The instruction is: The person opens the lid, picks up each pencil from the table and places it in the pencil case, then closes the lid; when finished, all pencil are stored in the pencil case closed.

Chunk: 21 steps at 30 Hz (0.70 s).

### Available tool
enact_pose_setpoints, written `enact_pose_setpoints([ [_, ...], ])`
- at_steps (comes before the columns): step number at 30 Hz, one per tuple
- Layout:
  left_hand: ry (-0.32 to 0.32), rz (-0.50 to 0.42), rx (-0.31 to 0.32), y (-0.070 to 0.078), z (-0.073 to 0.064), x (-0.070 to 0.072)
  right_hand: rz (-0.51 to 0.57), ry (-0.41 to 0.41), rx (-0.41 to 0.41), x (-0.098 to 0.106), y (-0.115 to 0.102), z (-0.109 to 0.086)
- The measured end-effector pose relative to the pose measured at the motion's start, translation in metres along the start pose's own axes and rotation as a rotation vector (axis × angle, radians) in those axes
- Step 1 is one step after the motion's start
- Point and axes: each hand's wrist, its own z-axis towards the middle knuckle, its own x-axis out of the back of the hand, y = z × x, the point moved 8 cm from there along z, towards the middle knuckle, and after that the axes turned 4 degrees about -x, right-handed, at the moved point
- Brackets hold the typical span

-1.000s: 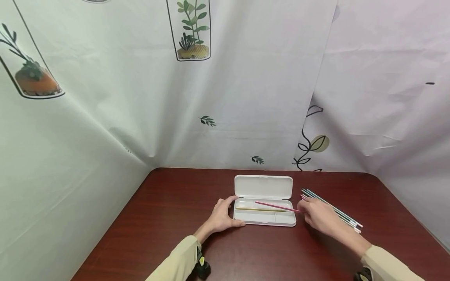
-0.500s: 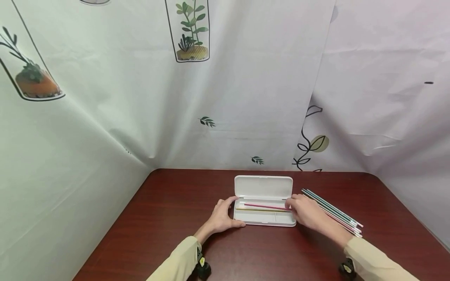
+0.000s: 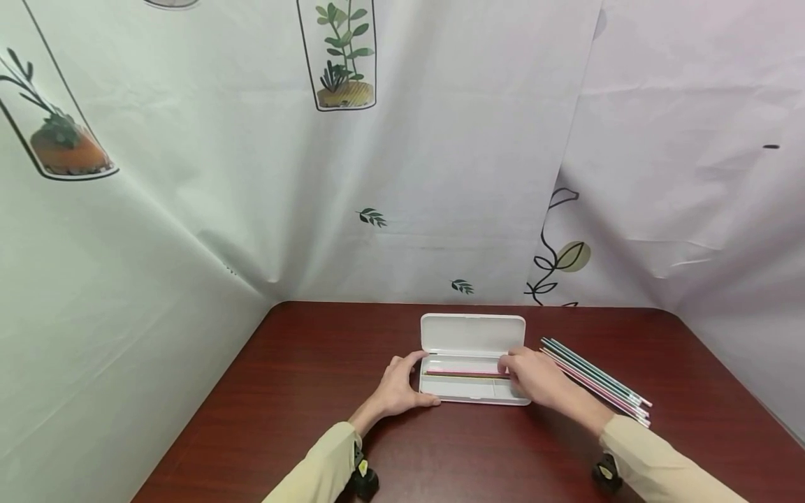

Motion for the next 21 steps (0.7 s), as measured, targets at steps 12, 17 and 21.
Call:
enact_pose_setpoints([
  [12,-0.011,0.001,0.001,0.0,0.001,-0.001,0.083,0.001,-0.052,0.007,0.011,-0.003],
  [17,-0.009,-0.002,0.003,0.0,0.001,0.0,0.114,0.064,-0.116,0.023,0.029,-0.017],
  [21,-0.007,-0.001,-0.003,-0.001,0.002,0.0,0.131,0.111,-0.174,0.036,0.046,-0.037],
])
